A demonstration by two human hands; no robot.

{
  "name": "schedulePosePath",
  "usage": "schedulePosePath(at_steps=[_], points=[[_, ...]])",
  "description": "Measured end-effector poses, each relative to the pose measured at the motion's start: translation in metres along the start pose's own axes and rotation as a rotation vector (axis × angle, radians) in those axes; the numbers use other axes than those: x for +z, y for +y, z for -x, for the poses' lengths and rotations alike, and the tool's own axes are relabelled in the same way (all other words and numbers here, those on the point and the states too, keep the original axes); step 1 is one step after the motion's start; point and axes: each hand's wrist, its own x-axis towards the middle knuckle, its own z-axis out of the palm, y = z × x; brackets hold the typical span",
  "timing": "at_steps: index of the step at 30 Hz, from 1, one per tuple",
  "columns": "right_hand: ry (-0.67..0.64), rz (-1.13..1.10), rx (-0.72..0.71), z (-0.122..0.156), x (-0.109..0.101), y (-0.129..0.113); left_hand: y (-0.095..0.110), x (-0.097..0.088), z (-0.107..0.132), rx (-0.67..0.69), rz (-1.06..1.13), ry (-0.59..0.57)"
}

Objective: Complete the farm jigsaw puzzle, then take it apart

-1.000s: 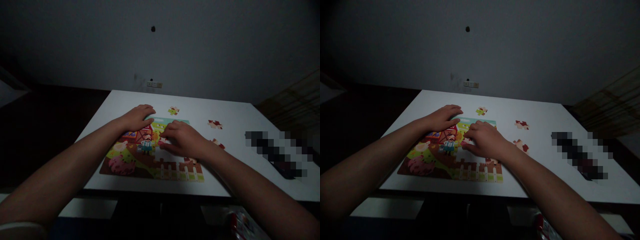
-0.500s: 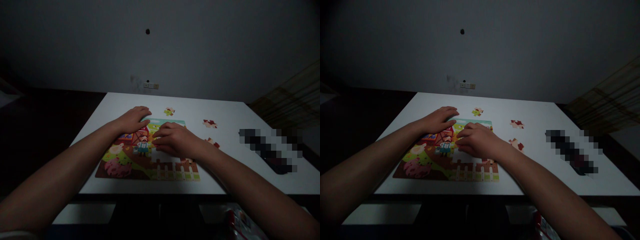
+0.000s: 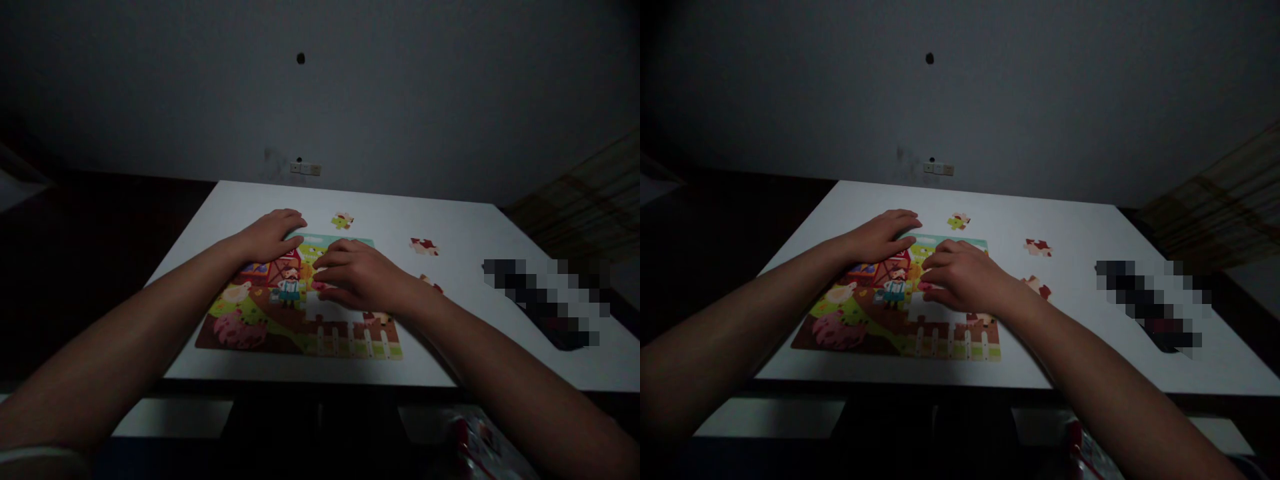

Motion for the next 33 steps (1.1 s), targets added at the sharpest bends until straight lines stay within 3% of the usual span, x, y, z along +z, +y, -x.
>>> schedulePosePath(at_steps=[18,21,24,26,33], points=[[-0.047,-0.074,0.148,0.012,-0.008,0.011,0.001,0.001,0.000,-0.005,0.018,-0.005],[0.008,-0.080,0.182,0.013,-0.010,0.015,0.002,0.000,0.000,-0.003,0.007,-0.002],[0.170,-0.034,0.304,0.013,-0.013,0.030,0.003,-0.001,0.001,0.004,-0.003,0.002],[0.212,0.020,0.353,0.011,-0.012,0.046,0.004,-0.001,0.002,0.005,-0.003,-0.008],[0.086,0.084,0.327,-0.013,-0.001,0.091,0.003,-0.003,0.002,0.001,0.008,-0.011]])
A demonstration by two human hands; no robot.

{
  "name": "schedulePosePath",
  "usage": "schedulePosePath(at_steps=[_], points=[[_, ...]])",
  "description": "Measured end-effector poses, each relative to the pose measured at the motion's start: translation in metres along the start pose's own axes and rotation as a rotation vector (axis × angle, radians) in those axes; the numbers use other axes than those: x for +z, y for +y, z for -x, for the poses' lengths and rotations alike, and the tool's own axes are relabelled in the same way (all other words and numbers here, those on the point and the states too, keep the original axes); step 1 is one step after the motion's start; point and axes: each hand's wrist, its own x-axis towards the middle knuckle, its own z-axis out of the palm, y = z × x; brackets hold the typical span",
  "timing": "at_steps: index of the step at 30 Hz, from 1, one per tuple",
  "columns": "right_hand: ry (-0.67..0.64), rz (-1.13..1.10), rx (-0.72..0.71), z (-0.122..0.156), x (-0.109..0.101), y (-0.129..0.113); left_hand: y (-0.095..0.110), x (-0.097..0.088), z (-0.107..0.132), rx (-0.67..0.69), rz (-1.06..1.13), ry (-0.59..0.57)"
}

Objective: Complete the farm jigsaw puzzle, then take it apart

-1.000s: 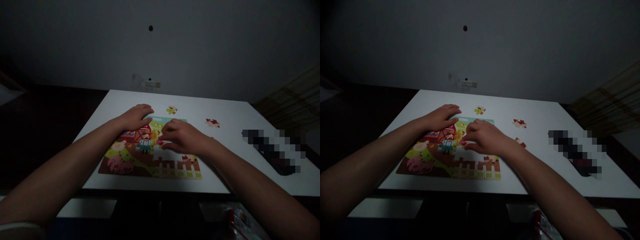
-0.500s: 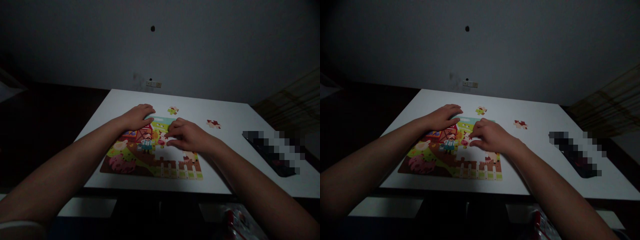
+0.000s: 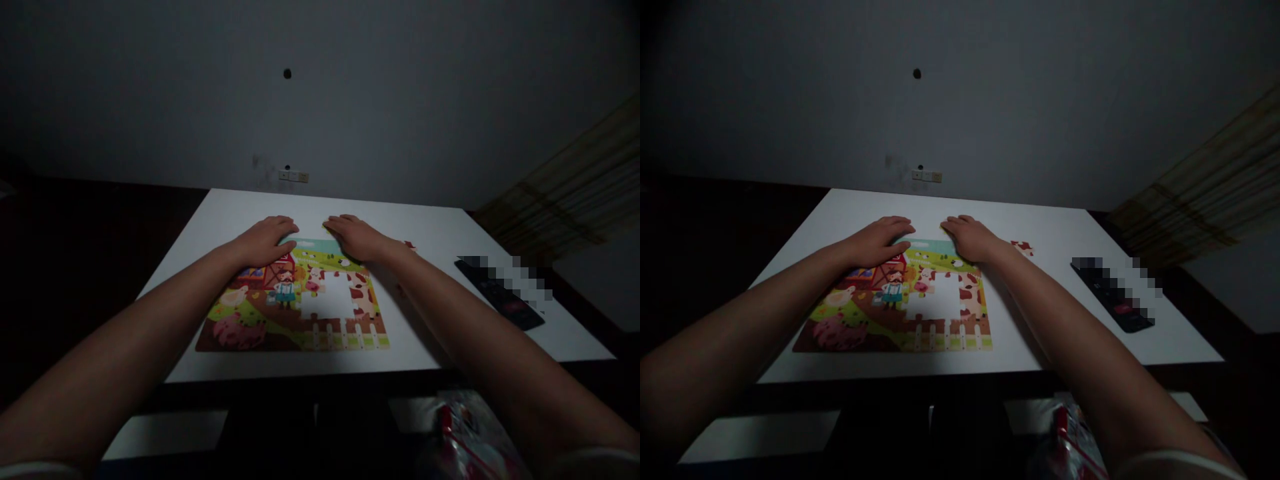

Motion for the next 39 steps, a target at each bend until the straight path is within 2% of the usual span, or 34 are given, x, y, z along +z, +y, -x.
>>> schedulePosePath(at_steps=[4,12,15,19,22,24,29,32,36,39], points=[[-0.009,-0.037,0.047,-0.004,-0.003,0.007,0.000,0.001,0.000,0.015,0.003,0.008],[0.061,-0.193,0.147,0.006,0.004,0.023,-0.002,0.002,-0.001,0.016,0.010,0.028],[0.104,-0.166,0.154,0.004,0.004,0.024,-0.001,0.001,-0.001,0.022,0.006,0.029],[0.037,-0.112,0.186,0.002,-0.001,0.026,-0.002,0.001,-0.002,0.025,-0.017,0.020],[-0.010,-0.203,0.239,-0.002,-0.003,0.026,-0.005,0.004,-0.003,0.005,-0.045,0.007],[0.005,-0.262,0.270,-0.003,-0.004,0.024,-0.006,0.005,-0.003,0.005,-0.056,0.004],[0.118,-0.362,0.330,0.002,-0.016,0.011,-0.005,0.004,-0.003,0.007,-0.057,0.006],[0.134,-0.527,0.368,0.017,-0.030,-0.006,-0.004,0.004,-0.003,-0.009,-0.052,-0.006],[-0.063,-0.749,0.420,0.039,-0.041,-0.037,-0.003,0.003,-0.003,-0.018,-0.049,-0.012],[-0.224,-0.826,0.376,0.049,-0.037,-0.056,-0.002,0.003,-0.003,-0.015,-0.052,-0.009]])
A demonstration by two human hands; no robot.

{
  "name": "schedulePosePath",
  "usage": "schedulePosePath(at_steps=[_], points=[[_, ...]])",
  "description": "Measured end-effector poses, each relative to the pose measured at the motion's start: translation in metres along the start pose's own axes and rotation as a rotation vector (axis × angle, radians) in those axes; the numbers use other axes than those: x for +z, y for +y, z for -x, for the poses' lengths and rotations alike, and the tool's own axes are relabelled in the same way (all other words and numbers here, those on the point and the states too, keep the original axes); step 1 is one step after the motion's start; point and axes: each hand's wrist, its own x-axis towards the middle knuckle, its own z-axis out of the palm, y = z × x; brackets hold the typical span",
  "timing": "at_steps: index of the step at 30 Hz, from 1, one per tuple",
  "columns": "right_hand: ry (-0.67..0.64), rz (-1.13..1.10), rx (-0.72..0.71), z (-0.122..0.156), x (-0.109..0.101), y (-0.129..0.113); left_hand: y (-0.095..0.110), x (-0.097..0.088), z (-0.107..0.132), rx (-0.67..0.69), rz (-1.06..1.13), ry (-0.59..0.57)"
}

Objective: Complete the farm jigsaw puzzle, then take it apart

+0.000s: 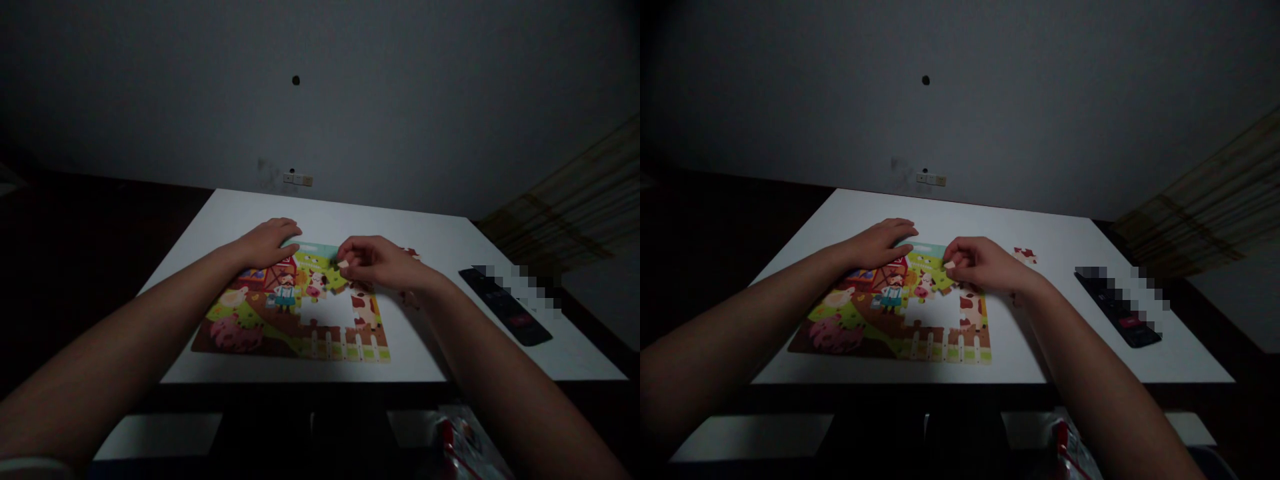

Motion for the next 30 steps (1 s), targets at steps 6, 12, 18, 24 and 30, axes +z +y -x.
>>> schedulePosePath(at_steps=[6,12,18,24,30], points=[[-0.124,0.057,0.013,-0.001,0.022,0.002,0.000,-0.001,0.000,0.017,0.002,0.000],[-0.072,0.201,-0.059,0.002,0.029,-0.001,0.000,0.000,-0.001,0.013,-0.001,-0.002],[-0.106,0.367,-0.142,0.005,0.043,-0.012,0.001,0.001,0.000,0.040,0.000,0.025],[-0.103,0.471,-0.168,0.006,0.049,-0.013,0.001,0.002,0.000,0.037,0.005,0.026],[-0.117,0.444,-0.222,0.006,0.047,-0.012,0.001,0.002,-0.002,0.006,0.024,0.020]])
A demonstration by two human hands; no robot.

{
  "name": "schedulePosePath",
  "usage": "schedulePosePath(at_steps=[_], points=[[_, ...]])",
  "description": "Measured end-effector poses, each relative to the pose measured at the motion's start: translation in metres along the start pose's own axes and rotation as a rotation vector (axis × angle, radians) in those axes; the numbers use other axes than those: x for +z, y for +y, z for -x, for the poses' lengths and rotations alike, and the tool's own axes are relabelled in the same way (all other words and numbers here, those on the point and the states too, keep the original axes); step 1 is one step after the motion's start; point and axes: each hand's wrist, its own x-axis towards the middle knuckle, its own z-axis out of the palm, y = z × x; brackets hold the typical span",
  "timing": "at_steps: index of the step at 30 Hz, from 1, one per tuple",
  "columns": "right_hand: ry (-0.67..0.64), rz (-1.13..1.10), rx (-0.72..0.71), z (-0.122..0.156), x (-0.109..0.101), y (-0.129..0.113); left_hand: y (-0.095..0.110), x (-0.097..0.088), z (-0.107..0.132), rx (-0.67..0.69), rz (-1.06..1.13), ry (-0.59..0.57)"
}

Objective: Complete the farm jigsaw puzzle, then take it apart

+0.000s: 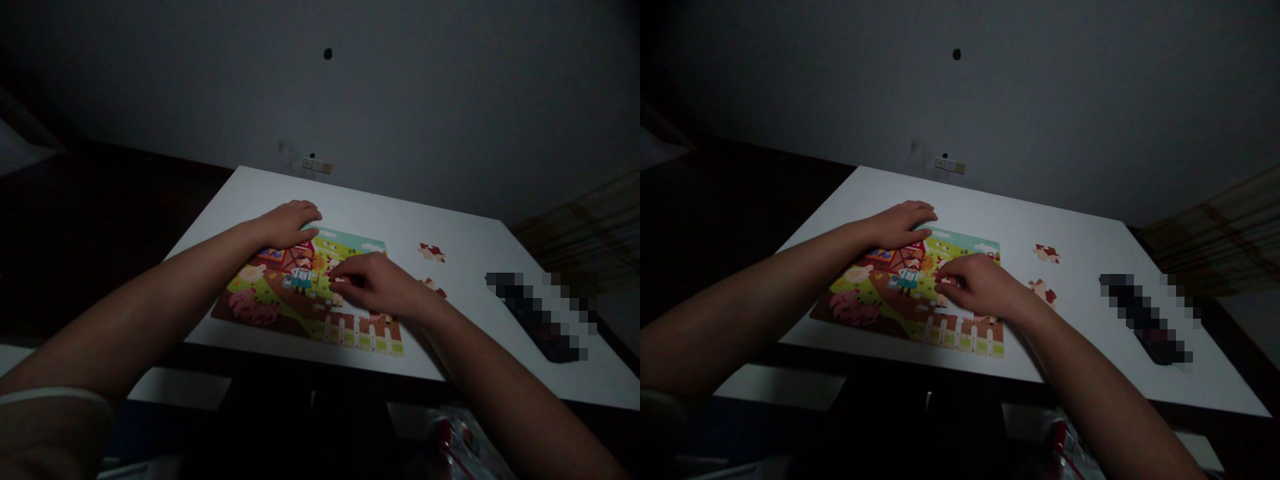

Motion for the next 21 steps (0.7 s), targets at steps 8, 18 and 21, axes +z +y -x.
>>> schedulePosePath(at_steps=[8,18,21], points=[[-0.039,-0.112,0.072,0.002,0.004,0.004,0.004,-0.002,0.001,-0.024,0.003,-0.030],[-0.014,0.116,0.016,0.001,0.001,-0.006,0.003,-0.001,0.002,0.013,-0.019,0.005],[-0.026,0.102,-0.064,0.000,0.002,-0.003,0.003,-0.002,0.001,0.001,-0.014,-0.007]])
